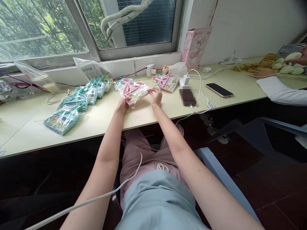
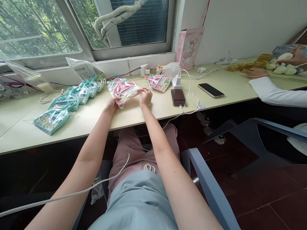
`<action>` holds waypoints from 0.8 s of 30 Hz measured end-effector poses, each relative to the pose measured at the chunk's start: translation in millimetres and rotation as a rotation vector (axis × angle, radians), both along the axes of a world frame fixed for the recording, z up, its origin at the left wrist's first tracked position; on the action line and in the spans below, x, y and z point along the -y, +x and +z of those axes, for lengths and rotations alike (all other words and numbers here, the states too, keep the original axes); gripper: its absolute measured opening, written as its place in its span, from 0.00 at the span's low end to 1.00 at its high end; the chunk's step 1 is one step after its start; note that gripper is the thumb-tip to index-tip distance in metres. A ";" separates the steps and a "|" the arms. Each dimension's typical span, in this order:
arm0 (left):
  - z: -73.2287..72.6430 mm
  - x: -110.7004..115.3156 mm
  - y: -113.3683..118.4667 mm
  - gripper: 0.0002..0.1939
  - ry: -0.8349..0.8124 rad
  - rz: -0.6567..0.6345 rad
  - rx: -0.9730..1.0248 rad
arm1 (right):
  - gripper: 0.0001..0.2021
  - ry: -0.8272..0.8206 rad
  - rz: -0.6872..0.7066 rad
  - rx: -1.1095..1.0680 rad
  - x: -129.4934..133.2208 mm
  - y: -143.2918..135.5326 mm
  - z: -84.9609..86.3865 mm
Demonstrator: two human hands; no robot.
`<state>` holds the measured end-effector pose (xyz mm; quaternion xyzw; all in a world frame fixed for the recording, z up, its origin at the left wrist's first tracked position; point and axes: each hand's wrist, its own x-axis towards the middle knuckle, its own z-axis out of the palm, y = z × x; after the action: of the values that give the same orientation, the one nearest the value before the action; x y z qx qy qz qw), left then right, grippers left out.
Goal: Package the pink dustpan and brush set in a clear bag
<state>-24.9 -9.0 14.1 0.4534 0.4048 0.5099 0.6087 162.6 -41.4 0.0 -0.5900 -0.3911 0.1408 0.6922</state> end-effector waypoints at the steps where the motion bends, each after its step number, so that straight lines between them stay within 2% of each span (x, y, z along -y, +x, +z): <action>1: 0.6 1.5 2.4 0.28 0.018 -0.017 -0.046 | 0.09 -0.011 -0.013 -0.040 0.3 1.4 0.2; 5: 2.9 7.0 7.7 0.29 0.094 -0.112 -0.161 | 0.09 0.001 -0.037 -0.160 1.2 4.3 -0.5; 11: 6.2 13.0 2.5 0.36 0.072 -0.216 -0.215 | 0.11 0.032 -0.011 -0.196 -3.2 4.1 -5.6; 16: 7.6 19.3 2.3 0.40 0.136 -0.257 -0.193 | 0.10 0.024 -0.053 -0.157 -3.2 3.2 -3.9; 24: 8.9 21.1 0.1 0.45 0.127 -0.279 -0.169 | 0.05 -0.051 -0.136 -0.007 9.7 -1.0 5.8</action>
<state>-24.8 -30.1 23.0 0.5841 0.3545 0.4052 0.6074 161.6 -51.1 5.8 -0.6321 -0.3441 0.1056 0.6862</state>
